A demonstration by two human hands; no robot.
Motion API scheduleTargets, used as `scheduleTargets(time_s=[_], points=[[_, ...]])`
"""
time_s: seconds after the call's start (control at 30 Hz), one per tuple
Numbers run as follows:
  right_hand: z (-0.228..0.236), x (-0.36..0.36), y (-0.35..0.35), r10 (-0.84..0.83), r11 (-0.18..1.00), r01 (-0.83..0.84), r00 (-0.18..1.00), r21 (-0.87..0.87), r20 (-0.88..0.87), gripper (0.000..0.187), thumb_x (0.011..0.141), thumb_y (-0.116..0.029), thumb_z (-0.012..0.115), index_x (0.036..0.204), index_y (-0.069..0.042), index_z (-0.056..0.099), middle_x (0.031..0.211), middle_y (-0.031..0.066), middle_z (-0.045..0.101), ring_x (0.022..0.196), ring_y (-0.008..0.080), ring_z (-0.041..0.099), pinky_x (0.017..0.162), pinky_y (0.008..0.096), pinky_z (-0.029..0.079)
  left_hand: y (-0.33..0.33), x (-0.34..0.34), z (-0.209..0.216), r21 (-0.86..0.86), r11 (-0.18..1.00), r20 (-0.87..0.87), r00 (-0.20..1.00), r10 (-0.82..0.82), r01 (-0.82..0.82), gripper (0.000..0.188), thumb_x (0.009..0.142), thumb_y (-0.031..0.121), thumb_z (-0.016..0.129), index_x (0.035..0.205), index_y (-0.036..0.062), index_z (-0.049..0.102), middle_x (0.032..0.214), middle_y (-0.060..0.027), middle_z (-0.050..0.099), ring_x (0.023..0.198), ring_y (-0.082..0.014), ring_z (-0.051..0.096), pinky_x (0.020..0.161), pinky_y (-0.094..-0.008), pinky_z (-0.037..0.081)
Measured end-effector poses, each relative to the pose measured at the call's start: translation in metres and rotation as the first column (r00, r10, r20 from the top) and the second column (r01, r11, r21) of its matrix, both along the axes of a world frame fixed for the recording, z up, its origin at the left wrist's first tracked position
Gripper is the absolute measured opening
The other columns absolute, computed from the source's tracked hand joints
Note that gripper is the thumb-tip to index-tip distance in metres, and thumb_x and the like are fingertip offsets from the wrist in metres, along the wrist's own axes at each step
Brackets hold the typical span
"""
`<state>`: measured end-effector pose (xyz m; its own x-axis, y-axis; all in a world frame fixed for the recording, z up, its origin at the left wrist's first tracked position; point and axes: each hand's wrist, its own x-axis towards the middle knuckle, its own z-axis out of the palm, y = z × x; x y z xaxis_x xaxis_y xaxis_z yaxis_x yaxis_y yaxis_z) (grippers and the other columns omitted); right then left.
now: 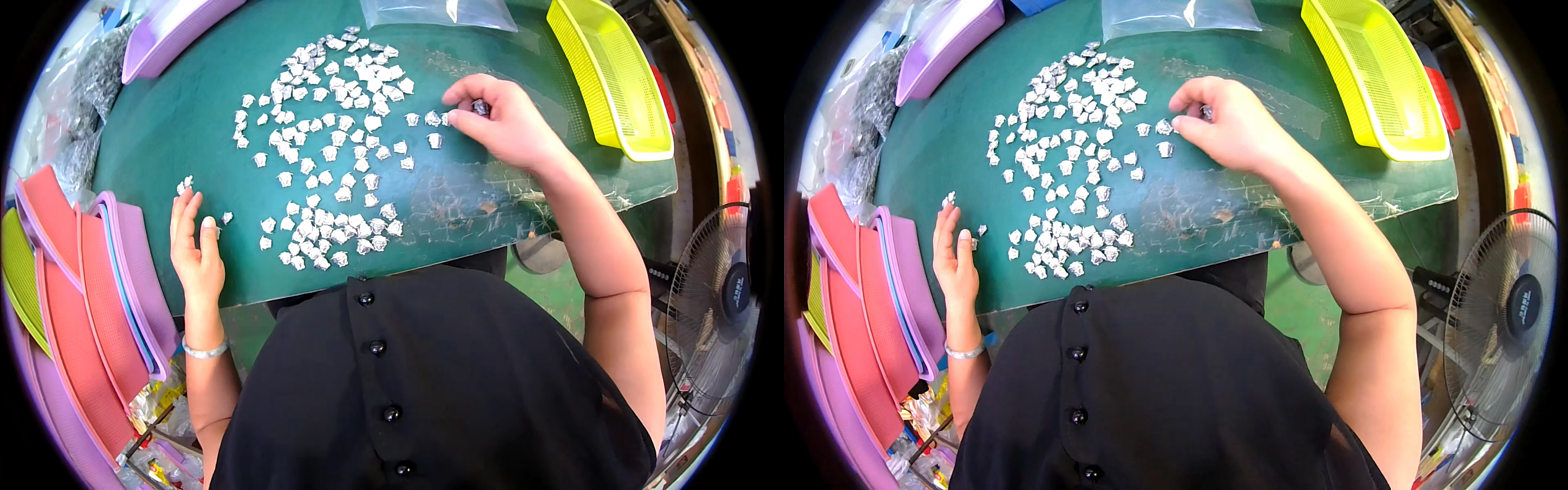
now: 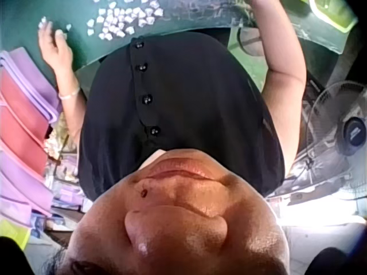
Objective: The person sorts small silver-wrapped items on a green table, picking them up and moving them into a pile. They briefly interact with another person in the background before resuming the sorting task.
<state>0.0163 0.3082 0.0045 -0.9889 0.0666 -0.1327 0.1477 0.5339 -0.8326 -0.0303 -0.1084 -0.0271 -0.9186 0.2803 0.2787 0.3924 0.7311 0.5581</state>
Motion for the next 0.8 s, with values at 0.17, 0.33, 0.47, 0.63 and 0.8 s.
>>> scheduleTargets(time_s=[0.17, 0.33, 0.47, 0.63, 0.8], points=[[-0.005, -0.008, -0.008, 0.2, 0.921, -0.115, 0.96, 0.372, -0.198, 0.016, 0.079, -0.013, 0.066, 0.094, -0.005, 0.068, 0.086, 0.0114, 0.059, 0.081, 0.029, 0.06, 0.074, 0.0379, 0.049, 0.006, 0.013, 0.008, -0.055, 0.998, -0.017, 0.999, -0.04, 0.039, 0.031, 0.091, 0.004, 0.051, 0.121, 0.0012, 0.058, 0.138, -0.0138, 0.048, 0.135, -0.0297, 0.036, 0.11, -0.0392, 0.027], [-0.007, -0.009, -0.013, 0.265, 0.86, -0.147, 0.947, 0.489, -0.182, 0.014, 0.079, -0.015, 0.066, 0.091, -0.007, 0.068, 0.088, 0.0104, 0.058, 0.085, 0.0304, 0.06, 0.075, 0.0395, 0.049, 0.021, 0.019, 0.016, -0.059, 0.995, -0.032, 0.996, -0.079, 0.077, 0.028, 0.087, 0.002, 0.056, 0.115, 0.0015, 0.062, 0.134, -0.0159, 0.05, 0.133, -0.0348, 0.039, 0.106, -0.0423, 0.033], [-0.008, -0.011, -0.014, 0.301, 0.823, -0.161, 0.937, 0.545, -0.178, 0.014, 0.079, -0.015, 0.066, 0.09, -0.006, 0.067, 0.088, 0.0105, 0.058, 0.085, 0.0309, 0.06, 0.075, 0.0396, 0.049, 0.04, 0.018, 0.021, -0.026, 0.991, -0.037, 0.991, -0.132, 0.131, 0.027, 0.085, 0.002, 0.058, 0.112, 0.002, 0.063, 0.131, -0.0157, 0.052, 0.131, -0.0346, 0.041, 0.106, -0.0427, 0.034], [-0.014, -0.011, -0.007, 0.277, 0.91, -0.146, 0.91, 0.389, -0.307, 0.011, 0.079, -0.01, 0.065, 0.088, -0.003, 0.063, 0.079, 0.005, 0.056, 0.068, 0.019, 0.056, 0.064, 0.031, 0.045, 0.072, 0.017, 0.033, -0.072, 0.97, -0.074, 0.968, -0.239, 0.234, 0.028, 0.082, 0.002, 0.062, 0.11, 0.0032, 0.064, 0.128, -0.0156, 0.054, 0.128, -0.0361, 0.044, 0.103, -0.0429, 0.038], [0.002, -0.001, 0.015, -0.06, 0.828, 0.081, 0.997, -0.554, 0.057, 0.007, 0.083, -0.007, 0.062, 0.089, -0.005, 0.06, 0.081, -0.0009, 0.057, 0.068, 0.0069, 0.051, 0.061, 0.02, 0.04, 0.071, 0.019, 0.029, -0.041, 0.971, -0.047, 0.97, -0.239, 0.237, 0.028, 0.082, 0.002, 0.062, 0.109, 0.0029, 0.064, 0.127, -0.0158, 0.055, 0.128, -0.0364, 0.044, 0.102, -0.0432, 0.039]])
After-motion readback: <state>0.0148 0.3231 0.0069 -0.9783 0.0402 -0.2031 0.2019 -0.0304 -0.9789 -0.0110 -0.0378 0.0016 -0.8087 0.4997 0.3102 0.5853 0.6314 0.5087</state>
